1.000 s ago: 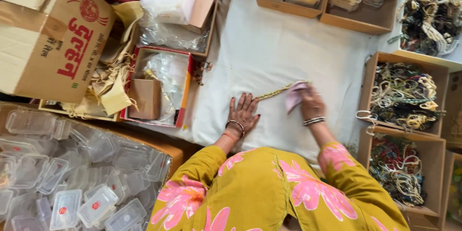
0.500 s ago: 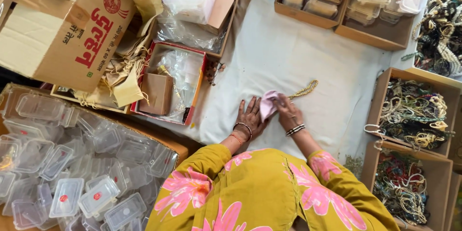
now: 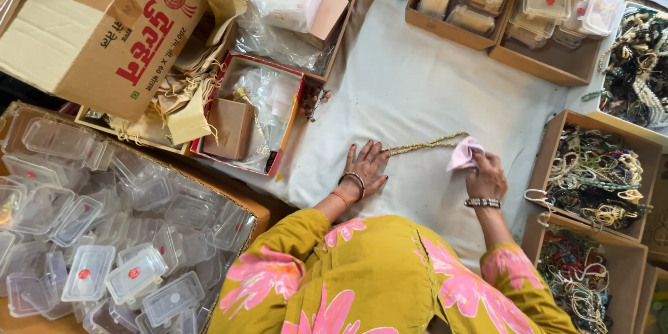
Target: Packaging and organizing various jewelry items into boxes and bags.
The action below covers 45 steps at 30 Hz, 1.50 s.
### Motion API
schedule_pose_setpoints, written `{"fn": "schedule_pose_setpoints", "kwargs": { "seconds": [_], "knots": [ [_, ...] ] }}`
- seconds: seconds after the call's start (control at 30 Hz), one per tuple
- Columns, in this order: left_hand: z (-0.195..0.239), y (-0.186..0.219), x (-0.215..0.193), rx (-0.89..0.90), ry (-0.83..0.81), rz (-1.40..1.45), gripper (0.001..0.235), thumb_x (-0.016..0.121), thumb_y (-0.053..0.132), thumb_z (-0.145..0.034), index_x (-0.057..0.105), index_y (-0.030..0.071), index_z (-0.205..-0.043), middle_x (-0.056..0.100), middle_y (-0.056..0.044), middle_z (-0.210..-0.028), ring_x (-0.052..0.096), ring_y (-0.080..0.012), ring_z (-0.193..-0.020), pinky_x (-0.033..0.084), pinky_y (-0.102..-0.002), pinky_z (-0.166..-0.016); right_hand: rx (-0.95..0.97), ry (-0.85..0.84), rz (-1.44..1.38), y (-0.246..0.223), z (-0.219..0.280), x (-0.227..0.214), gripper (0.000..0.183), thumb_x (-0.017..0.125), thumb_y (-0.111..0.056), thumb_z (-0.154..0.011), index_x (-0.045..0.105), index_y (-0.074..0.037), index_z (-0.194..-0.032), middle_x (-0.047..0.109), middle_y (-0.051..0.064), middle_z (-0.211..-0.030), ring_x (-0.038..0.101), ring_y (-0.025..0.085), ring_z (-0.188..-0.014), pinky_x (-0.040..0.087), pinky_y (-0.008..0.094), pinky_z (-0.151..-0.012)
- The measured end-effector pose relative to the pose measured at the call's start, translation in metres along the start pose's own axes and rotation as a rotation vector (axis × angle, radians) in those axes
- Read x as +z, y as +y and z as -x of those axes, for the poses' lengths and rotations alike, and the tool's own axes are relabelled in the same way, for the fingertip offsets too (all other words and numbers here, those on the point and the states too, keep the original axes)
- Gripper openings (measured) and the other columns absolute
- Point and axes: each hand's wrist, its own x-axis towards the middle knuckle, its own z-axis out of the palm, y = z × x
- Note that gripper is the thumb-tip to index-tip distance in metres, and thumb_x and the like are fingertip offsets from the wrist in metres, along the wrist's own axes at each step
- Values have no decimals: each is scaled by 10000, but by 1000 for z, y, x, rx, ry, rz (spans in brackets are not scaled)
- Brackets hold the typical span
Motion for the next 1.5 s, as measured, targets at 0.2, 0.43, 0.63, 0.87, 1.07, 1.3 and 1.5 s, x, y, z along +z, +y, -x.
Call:
{"fn": "schedule_pose_setpoints", "kwargs": {
  "seconds": [0.2,0.43,0.63,0.87,1.07,1.3,1.5],
  "knots": [
    [-8,-32,-77,15,238,423,406,635,265,-921,638,140,-1307,625,-101,-1334,558,-281,-1243,420,-429,-1075,-10,-15,5,13,33,0,469,645,-48,-847,690,-227,-1278,629,79,-1370,666,360,-1095,554,481,-887],
    [-4,-115,-157,-398,515,450,284,663,172,-937,730,141,-1210,753,-79,-1152,696,-262,-1032,540,-372,-937,72,29,-14,-6,33,0,444,646,-81,-892,674,-240,-1306,607,97,-1378,676,376,-1057,554,500,-854],
    [31,-203,-165,-458,761,88,261,762,163,-871,756,76,-1116,733,-140,-1189,656,-300,-1140,505,-411,-1019,56,2,0,-6,32,-1,446,635,-82,-909,667,-250,-1321,593,105,-1389,678,380,-1056,556,502,-854],
    [89,-271,-185,-754,874,-42,181,752,146,-953,765,111,-1130,733,-96,-1217,676,-230,-1153,538,-378,-1062,64,-9,28,-5,31,1,454,634,-82,-913,659,-263,-1329,584,111,-1399,675,387,-1056,555,508,-856],
    [120,-273,-193,-894,774,-300,636,923,332,-461,784,83,-1029,711,-207,-1181,613,-435,-1105,547,-610,-841,78,-9,32,-2,31,3,462,633,-77,-892,656,-243,-1323,579,114,-1395,673,387,-1064,554,506,-855],
    [141,-267,-193,-1034,782,14,204,756,261,-899,766,162,-1077,738,-133,-923,701,-343,-770,533,-468,-641,124,-27,40,-3,30,0,483,606,-54,-881,656,-239,-1325,583,83,-1400,665,376,-1084,556,505,-863],
    [130,-227,-233,-826,1038,-72,131,792,237,-955,789,113,-997,756,-114,-855,711,-314,-706,524,-437,-603,136,-18,16,-3,30,0,492,616,-60,-851,639,-240,-1308,574,79,-1391,659,370,-1101,559,505,-839]
  ]
}}
